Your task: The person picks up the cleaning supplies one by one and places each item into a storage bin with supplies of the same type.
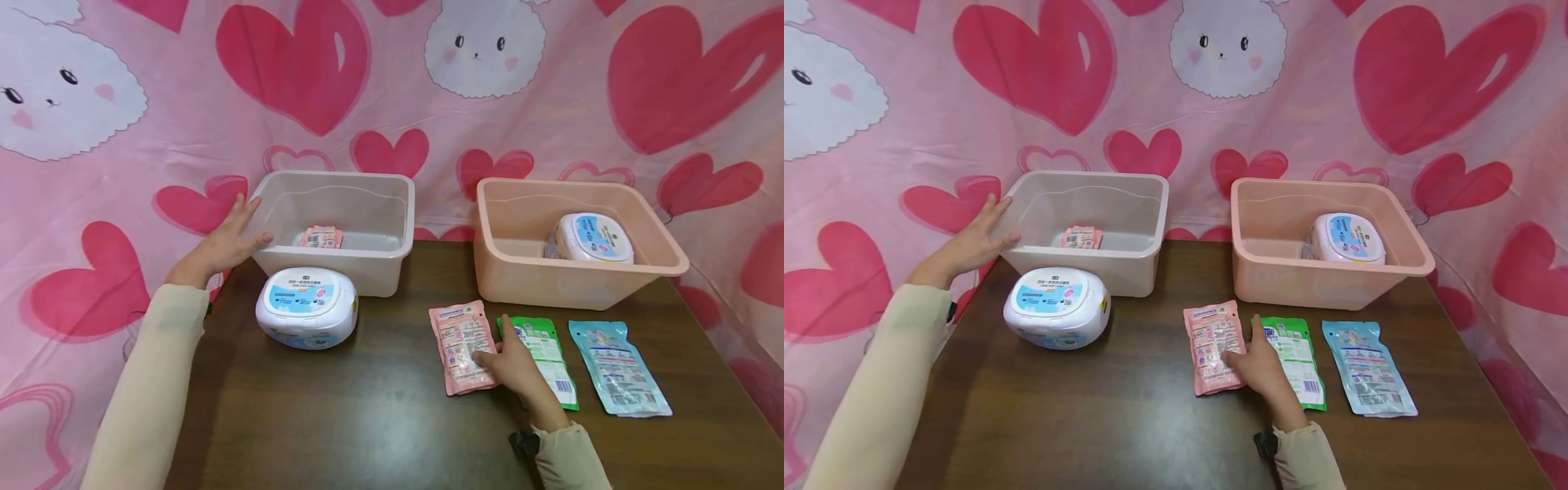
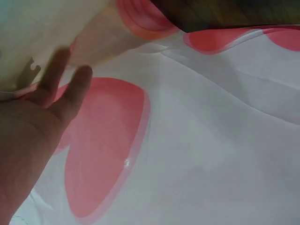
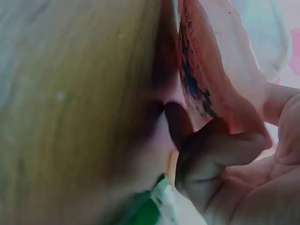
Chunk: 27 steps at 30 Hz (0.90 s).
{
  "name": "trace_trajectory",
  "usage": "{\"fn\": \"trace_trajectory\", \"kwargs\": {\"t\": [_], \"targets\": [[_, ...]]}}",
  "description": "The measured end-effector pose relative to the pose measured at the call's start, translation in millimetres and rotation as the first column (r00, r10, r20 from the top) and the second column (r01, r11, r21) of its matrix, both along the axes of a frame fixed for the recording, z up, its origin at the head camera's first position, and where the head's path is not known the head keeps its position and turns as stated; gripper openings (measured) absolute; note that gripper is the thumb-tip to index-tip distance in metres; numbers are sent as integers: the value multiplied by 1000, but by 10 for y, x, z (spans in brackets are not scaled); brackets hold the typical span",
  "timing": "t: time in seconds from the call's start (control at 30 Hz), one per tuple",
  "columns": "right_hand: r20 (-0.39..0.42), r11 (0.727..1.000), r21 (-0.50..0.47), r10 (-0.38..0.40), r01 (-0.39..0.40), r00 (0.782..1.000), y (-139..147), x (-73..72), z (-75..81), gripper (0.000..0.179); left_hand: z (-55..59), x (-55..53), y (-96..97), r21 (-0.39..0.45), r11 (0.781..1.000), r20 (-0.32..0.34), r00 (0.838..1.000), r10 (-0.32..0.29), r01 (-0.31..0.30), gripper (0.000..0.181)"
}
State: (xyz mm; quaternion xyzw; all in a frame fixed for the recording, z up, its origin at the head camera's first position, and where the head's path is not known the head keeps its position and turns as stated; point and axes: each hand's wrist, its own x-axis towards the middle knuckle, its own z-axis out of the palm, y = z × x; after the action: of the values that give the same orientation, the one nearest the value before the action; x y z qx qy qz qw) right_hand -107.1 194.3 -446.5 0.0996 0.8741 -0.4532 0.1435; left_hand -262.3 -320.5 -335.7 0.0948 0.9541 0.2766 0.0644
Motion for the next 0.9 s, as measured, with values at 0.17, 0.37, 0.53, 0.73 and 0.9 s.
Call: {"fn": "trace_trajectory", "kwargs": {"t": [0.17,0.37,0.53,0.73,0.9], "targets": [[47,986,-167,4,4,999,34,-40,-52,84,11,-28,-24,-44,999,18,1000,-8,9,106],[56,912,-409,5,19,998,25,-54,-109,70,38,-37,-36,-42,999,31,999,-22,23,106],[27,889,-457,41,-24,999,-10,-52,-95,66,38,-35,-37,-51,999,40,999,-7,9,111],[61,862,-507,23,11,998,-62,-65,-61,63,20,-76,-27,-75,997,47,999,12,-8,113],[72,828,-560,26,19,997,-96,-98,7,63,3,-77,-51,-89,996,58,998,16,-11,115]]}}
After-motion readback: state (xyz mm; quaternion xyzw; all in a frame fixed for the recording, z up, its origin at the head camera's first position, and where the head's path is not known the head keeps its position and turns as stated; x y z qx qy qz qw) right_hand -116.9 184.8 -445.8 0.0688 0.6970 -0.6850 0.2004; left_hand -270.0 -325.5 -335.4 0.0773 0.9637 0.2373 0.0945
